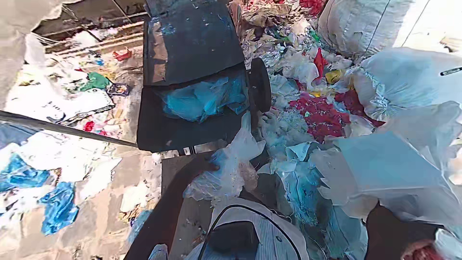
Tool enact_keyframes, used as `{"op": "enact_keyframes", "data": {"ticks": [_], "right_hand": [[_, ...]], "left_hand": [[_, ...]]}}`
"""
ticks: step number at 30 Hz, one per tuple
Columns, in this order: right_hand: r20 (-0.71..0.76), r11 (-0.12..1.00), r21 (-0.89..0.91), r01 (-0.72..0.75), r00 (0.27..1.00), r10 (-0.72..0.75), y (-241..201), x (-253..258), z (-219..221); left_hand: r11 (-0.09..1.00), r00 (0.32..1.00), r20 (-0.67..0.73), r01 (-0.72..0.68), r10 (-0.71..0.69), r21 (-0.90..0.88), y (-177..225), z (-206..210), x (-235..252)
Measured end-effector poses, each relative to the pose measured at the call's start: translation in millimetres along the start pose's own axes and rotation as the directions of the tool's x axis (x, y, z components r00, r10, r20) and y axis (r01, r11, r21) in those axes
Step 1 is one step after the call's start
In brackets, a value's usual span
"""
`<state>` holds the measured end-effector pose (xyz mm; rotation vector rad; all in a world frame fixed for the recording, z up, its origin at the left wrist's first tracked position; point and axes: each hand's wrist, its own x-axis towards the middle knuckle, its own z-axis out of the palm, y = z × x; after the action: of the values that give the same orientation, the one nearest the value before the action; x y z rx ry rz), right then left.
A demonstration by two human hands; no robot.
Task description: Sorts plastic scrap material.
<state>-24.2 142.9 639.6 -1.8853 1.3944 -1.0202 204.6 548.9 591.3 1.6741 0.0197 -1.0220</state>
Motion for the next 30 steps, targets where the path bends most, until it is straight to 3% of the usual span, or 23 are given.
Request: {"op": "enact_keyframes", "data": {"ticks": [2,4,6,9,12,15,18,22,25,30], "right_hand": [[0.131,0.977,0.075,0.200,0.969,-0.209,-42,-29,46],[0.264,0.922,0.092,0.375,0.884,-0.386,-96,-62,92],[0.341,0.795,0.158,0.586,0.723,-0.601,-141,-91,143],[0.382,0.534,0.380,0.755,0.398,-0.834,-192,-129,230],[0.433,0.360,0.484,0.797,0.140,-0.891,-221,-170,316],[0.633,0.333,0.452,0.828,-0.034,-0.774,-236,-206,380],[0.716,0.294,0.451,0.843,-0.144,-0.683,-217,-236,437],[0.824,0.311,0.452,0.836,-0.258,-0.504,-181,-270,476],[0.865,0.354,0.431,0.830,-0.268,-0.425,-182,-280,502],[0.869,0.310,0.405,0.860,-0.257,-0.423,-182,-281,556]], "left_hand": [[0.999,0.999,-0.021,0.047,-0.047,-0.005,-5,-26,-18],[0.998,0.997,-0.027,0.068,-0.068,-0.019,-17,-56,-33],[0.993,0.997,-0.034,0.069,-0.073,-0.093,-35,-85,-46],[0.976,0.992,-0.105,0.040,-0.064,-0.216,-61,-116,-76],[0.959,0.976,-0.206,0.005,-0.066,-0.284,-83,-137,-106],[0.931,0.935,-0.341,-0.033,-0.100,-0.363,-105,-143,-135],[0.903,0.867,-0.472,-0.065,-0.159,-0.424,-125,-143,-156],[0.848,0.744,-0.616,-0.130,-0.259,-0.513,-133,-134,-183],[0.828,0.692,-0.667,-0.182,-0.276,-0.531,-132,-131,-191],[0.803,0.621,-0.714,-0.218,-0.324,-0.554,-109,-109,-196]]}}
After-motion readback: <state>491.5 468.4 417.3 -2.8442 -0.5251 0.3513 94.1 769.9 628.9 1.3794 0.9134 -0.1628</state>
